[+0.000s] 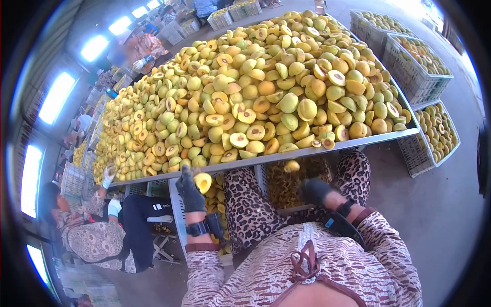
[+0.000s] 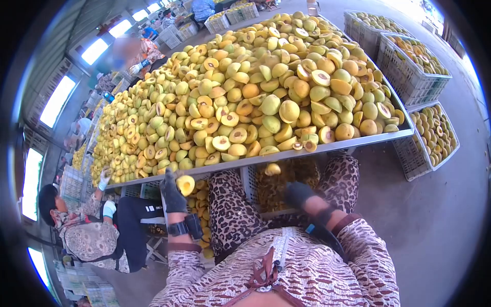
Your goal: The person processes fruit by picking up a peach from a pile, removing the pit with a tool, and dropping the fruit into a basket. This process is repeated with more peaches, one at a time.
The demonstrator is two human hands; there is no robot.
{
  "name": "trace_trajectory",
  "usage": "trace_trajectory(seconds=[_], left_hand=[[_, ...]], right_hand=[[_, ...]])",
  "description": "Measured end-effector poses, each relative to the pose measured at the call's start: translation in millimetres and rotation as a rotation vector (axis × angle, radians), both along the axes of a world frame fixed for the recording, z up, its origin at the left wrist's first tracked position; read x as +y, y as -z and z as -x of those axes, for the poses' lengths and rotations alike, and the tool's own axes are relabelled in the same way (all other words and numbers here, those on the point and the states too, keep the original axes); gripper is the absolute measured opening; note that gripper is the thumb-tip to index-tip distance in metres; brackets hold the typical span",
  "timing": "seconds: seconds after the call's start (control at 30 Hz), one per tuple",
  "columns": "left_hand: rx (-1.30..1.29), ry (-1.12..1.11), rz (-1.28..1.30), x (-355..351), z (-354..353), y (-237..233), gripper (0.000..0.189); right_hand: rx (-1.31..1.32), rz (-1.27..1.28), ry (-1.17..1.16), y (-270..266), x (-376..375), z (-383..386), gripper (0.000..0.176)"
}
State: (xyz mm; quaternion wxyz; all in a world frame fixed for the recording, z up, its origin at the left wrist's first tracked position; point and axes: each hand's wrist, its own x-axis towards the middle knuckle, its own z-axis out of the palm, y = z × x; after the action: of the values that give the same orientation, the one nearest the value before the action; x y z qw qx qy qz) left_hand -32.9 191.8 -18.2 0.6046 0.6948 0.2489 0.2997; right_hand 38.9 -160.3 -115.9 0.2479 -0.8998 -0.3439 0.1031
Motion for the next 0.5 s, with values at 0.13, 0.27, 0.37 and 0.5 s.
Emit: trace_trajectory(seconds=[0.13,0.27,0.37,0.5], left_hand=[[-0.057,0.097,-0.128,-9.7,-26.7,-1.7,0.033],[-0.223,0.298,-0.731,-98.1,-131.3,-9.2,0.020],[-0.313,0.559,-1.184,-172.4,-194.6,-20.5,0.043],[0.049,0.799,-1.342,-193.2,-268.0,7.2,0.038]], right_hand=[[0.316,-0.351,0.214,-15.4,3.0,0.1,0.031],[0.344,-0.573,0.274,-44.2,14.2,8.3,0.036],[0.227,-0.548,0.222,-40.4,2.1,20.9,0.034],[0.129,-0.434,0.280,-67.7,-29.0,25.7,0.031]])
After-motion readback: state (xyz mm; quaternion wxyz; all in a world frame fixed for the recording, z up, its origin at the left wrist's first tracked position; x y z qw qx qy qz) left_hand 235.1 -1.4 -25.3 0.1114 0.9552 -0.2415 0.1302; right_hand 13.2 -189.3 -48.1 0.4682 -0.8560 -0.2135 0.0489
